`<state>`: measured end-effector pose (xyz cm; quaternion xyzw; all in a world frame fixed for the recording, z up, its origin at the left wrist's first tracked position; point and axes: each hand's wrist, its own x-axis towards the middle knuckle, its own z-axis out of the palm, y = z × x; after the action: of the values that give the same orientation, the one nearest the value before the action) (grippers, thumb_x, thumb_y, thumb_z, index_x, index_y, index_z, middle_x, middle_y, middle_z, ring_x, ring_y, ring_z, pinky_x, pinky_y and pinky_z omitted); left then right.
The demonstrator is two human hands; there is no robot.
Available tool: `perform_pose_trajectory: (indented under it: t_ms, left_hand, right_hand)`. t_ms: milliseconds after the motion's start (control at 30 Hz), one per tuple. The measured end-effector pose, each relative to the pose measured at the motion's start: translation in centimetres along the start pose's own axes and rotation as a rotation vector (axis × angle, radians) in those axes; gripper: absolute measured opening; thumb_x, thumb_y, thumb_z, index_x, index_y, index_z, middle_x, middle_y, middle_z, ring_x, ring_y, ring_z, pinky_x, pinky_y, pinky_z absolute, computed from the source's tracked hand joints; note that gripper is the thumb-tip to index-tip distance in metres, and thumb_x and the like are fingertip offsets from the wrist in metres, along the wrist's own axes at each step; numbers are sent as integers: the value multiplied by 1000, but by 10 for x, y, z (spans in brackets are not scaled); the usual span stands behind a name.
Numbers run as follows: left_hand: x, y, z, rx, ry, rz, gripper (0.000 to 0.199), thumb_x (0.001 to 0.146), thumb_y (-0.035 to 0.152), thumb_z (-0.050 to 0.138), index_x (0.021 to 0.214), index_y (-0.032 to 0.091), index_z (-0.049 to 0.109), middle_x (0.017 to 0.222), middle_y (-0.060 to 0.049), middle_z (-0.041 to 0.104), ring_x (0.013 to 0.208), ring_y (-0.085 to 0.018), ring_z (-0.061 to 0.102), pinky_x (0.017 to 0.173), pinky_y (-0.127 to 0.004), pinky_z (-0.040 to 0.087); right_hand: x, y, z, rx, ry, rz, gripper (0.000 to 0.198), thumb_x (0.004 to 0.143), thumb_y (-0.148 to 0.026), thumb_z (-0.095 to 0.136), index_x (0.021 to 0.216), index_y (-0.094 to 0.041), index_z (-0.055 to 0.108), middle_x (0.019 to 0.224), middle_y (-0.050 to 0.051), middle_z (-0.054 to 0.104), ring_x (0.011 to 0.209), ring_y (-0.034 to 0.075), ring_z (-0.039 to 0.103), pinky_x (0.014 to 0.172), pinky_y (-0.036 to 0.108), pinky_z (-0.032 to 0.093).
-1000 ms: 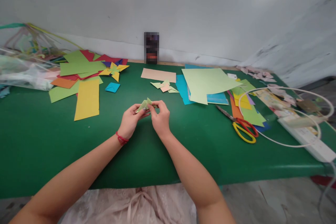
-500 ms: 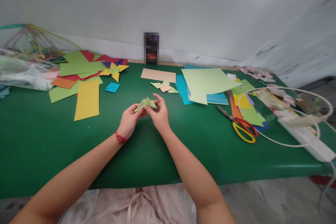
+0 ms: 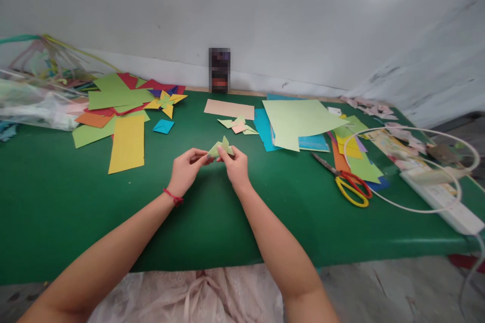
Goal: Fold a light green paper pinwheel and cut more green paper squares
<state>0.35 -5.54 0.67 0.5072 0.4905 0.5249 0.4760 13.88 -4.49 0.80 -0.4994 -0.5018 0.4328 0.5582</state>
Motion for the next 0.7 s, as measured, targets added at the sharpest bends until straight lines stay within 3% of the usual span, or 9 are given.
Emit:
perform_pose_trajectory:
  t_ms: [333,700]
  left_hand:
    - [4,2,1,-159,-31,-149,20,69,33,65,75,15,59,70,-6,69,71,-21,67,72,-38,52]
    - [3,4,1,-129,-20,-163,23,72,35,63,71,13,58,66,-6,69,63,-16,66,65,-31,54]
  right_hand:
    - [-2,0,0,-21,-10,-35,26,75,-40,58,63,-18,54,57,-2,56,56,12,52,60,25,43]
    - [-2,0,0,-49,9,-32,29,75,-43,58,62,-17,54,56,-2,56,55,11,50,58,24,40]
